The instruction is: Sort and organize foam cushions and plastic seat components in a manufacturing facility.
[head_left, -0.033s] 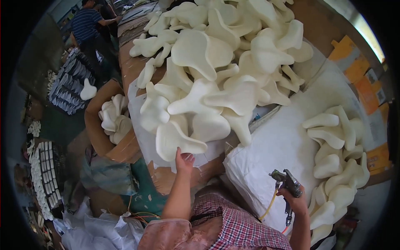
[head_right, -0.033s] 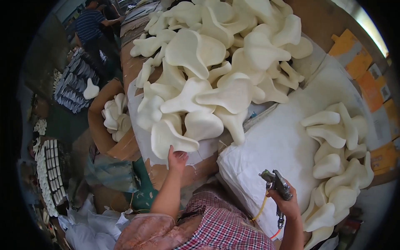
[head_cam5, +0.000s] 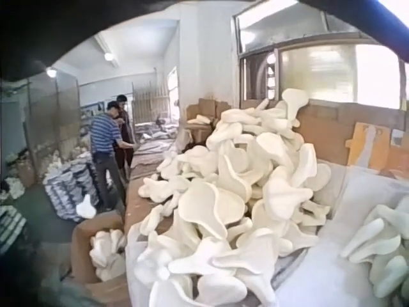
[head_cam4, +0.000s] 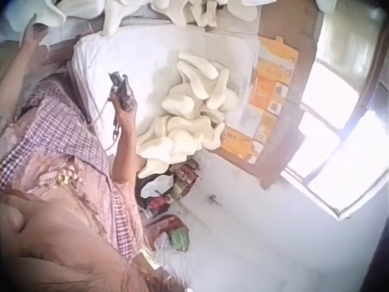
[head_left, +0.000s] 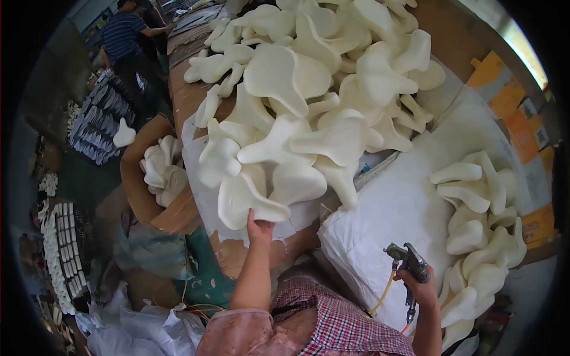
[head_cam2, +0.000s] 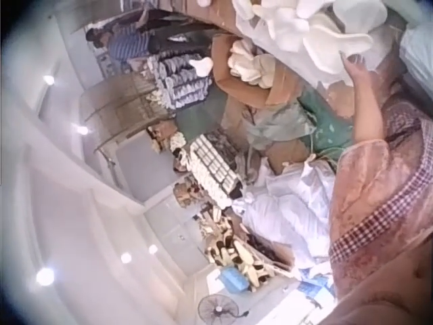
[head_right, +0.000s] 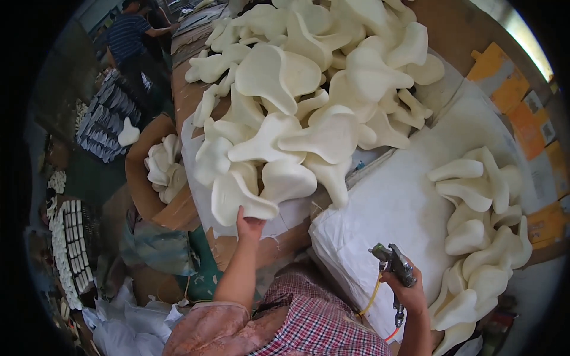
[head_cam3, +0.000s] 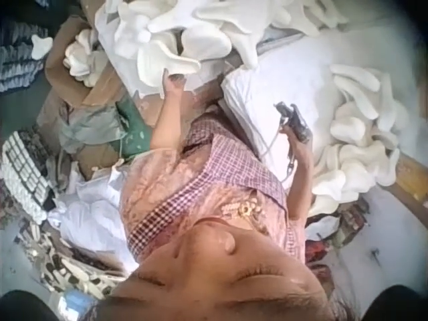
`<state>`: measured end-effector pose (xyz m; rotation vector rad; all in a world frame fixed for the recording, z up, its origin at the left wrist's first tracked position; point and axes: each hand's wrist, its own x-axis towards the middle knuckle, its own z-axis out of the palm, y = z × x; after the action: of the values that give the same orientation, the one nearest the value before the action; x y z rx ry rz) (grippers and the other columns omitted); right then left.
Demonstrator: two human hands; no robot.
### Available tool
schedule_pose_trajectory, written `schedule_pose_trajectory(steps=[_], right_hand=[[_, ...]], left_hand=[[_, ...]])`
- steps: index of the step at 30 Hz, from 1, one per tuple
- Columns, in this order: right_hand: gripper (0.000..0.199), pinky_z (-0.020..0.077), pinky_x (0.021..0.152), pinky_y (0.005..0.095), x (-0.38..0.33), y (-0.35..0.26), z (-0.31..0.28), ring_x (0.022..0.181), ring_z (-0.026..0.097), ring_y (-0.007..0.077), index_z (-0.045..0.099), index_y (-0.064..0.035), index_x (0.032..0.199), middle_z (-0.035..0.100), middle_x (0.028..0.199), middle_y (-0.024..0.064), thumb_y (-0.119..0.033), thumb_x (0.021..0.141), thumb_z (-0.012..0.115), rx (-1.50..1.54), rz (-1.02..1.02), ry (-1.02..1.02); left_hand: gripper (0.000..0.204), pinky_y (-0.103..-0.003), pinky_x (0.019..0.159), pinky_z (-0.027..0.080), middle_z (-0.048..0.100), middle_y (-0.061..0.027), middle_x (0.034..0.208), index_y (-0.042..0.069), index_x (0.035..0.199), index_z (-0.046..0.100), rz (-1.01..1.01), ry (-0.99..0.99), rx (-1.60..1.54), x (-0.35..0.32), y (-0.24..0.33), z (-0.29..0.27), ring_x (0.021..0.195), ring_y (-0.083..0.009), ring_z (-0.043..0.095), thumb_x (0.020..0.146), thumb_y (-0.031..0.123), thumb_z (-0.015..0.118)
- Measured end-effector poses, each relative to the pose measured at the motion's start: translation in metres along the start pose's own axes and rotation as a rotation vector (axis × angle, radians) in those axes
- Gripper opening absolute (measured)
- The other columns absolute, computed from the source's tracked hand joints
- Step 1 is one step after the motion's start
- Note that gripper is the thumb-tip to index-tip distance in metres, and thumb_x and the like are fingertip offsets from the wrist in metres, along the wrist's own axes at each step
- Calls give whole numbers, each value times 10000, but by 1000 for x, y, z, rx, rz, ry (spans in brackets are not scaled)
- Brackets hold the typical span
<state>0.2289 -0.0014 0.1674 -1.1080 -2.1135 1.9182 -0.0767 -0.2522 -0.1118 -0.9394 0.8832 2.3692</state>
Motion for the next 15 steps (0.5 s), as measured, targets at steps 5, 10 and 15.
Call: schedule_pose_trajectory(steps=[5,10,15], right_hand=[[317,504,687,285,-2,0,2,728,597,131,545,16,1043,599,807,52,32,736,626,28,11,68],[303,507,691,287,12,-7,10,728,598,137,544,19,1043,600,813,55,30,751,622,18,18,5],[339,512,699,295,43,-1,43,743,604,139,543,19,1085,610,829,62,13,759,637,35,31,-56]], left_hand=[[550,-483,993,316,474,-69,1285,109,1263,451,165,39,-233,12,49,36,1181,-295,431,826,438,508],[590,-494,1013,311,435,-53,1331,162,1331,396,389,-158,-315,42,119,66,1223,-300,397,866,525,375],[661,-530,1012,291,379,-46,1379,211,1350,376,338,-95,-231,74,182,78,1249,-308,364,850,636,300]])
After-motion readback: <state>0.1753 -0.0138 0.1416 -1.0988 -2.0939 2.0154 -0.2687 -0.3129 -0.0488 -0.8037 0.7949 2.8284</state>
